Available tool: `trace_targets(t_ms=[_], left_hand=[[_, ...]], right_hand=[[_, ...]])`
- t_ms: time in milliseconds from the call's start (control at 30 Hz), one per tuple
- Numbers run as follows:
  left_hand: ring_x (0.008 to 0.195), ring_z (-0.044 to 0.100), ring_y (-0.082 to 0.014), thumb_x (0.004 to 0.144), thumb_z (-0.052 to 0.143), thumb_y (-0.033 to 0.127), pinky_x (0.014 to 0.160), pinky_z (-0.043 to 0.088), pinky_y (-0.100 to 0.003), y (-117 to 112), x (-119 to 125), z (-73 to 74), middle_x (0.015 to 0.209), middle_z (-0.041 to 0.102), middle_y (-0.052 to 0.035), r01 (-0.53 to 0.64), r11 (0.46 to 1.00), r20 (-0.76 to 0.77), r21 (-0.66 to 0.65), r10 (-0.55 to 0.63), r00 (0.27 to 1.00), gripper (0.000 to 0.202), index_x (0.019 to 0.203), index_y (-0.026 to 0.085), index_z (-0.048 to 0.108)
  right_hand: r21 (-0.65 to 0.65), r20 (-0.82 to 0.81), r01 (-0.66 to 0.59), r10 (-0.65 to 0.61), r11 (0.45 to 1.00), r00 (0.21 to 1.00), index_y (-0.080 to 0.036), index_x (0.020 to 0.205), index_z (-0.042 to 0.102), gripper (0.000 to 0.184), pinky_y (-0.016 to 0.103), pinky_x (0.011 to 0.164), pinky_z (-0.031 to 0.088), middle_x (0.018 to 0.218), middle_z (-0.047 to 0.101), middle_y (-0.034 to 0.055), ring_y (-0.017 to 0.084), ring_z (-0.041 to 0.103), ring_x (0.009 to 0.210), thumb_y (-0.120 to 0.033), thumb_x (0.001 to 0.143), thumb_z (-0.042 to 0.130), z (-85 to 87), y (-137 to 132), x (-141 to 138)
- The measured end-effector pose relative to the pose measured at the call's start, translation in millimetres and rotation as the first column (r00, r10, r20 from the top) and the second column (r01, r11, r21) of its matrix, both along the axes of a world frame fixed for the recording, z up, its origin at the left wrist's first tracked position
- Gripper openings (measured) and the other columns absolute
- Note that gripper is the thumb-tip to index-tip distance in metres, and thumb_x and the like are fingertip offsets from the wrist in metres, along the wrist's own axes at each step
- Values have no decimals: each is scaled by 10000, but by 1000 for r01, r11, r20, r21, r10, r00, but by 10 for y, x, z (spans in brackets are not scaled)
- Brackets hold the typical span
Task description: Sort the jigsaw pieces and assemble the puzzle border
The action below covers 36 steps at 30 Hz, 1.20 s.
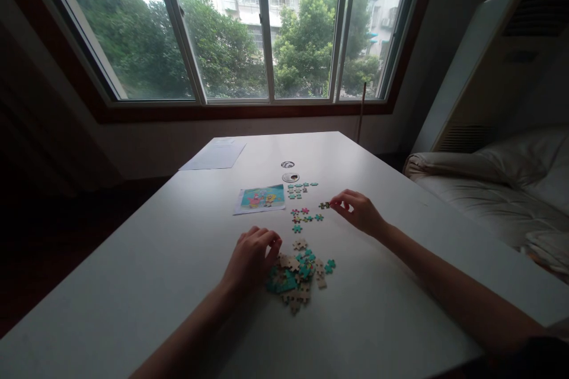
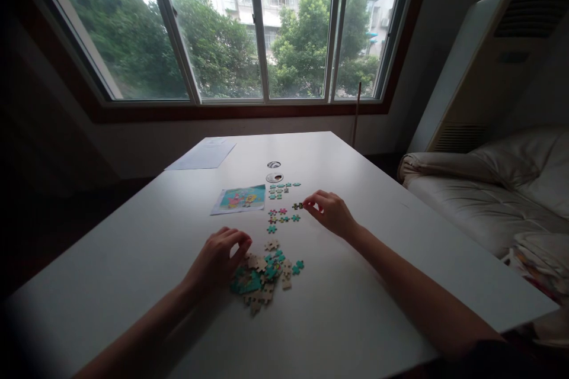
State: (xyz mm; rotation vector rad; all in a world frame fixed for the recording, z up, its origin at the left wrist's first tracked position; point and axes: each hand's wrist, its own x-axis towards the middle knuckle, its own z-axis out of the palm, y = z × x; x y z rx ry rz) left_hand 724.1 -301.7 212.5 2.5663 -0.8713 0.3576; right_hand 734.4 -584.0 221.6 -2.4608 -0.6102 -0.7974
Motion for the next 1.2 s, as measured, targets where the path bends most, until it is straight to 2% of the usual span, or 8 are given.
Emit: trace_targets(t_ms=[100,233,367,600,833,967,1200], left_hand=[[753,507,-196,855,440,236,706,368,-310,3,-5,7,743,605,-22,-5,1000,2,-1,5,1000,186,748,187,585],[751,509,-196,856,438,239,704,370,-311,-2,-9,14,738,605,-25,-6,1000,1,9,6,1000,197,740,183,587],[750,513,-198,859,433,245,703,373,-316,-7,-2,5,739,606,-27,-5,1000,5,14,5,1000,211,736,181,591],[755,518,-196,860,437,239,705,389,-319,1,15,-41,763,608,-39,17,1000,7,-9,-17,1000,205,748,181,599],[855,509,-197,873,409,174,750,407,-334,-25,97,-140,924,582,-59,141,989,-9,-35,-142,990,239,972,228,619],[883,491,-197,866,411,150,777,411,-341,-40,160,-182,982,548,-67,169,985,-20,-31,-170,985,277,1015,250,622],[894,463,-199,835,460,121,797,395,-365,-40,182,-168,1079,504,-41,205,978,-63,29,-203,977,374,1074,374,595]], right_hand=[[-33,-128,-33,29,999,991,-179,801,629,127,235,585,420,758,611,26,97,508,566,-253,820,528,-36,-159,77],[7,-300,-40,40,999,953,-168,789,642,138,219,545,413,701,605,23,106,519,575,-267,788,545,-179,-329,188],[15,-376,-18,22,1000,926,-171,794,649,140,212,539,399,678,599,10,103,499,570,-264,766,548,-284,-381,239],[-1,-390,-48,44,999,920,-177,787,651,151,213,547,386,701,600,15,103,489,581,-285,763,549,-307,-352,241],[-8,-390,-66,57,998,919,-182,807,652,162,217,553,386,717,600,18,104,493,590,-300,776,546,-312,-346,238],[-13,-385,-68,58,998,921,-179,801,651,162,216,556,386,715,599,19,102,493,585,-301,778,547,-310,-330,236],[-33,-366,-62,46,998,930,-178,813,653,144,215,558,395,718,594,19,100,499,582,-258,779,537,-258,-321,211]])
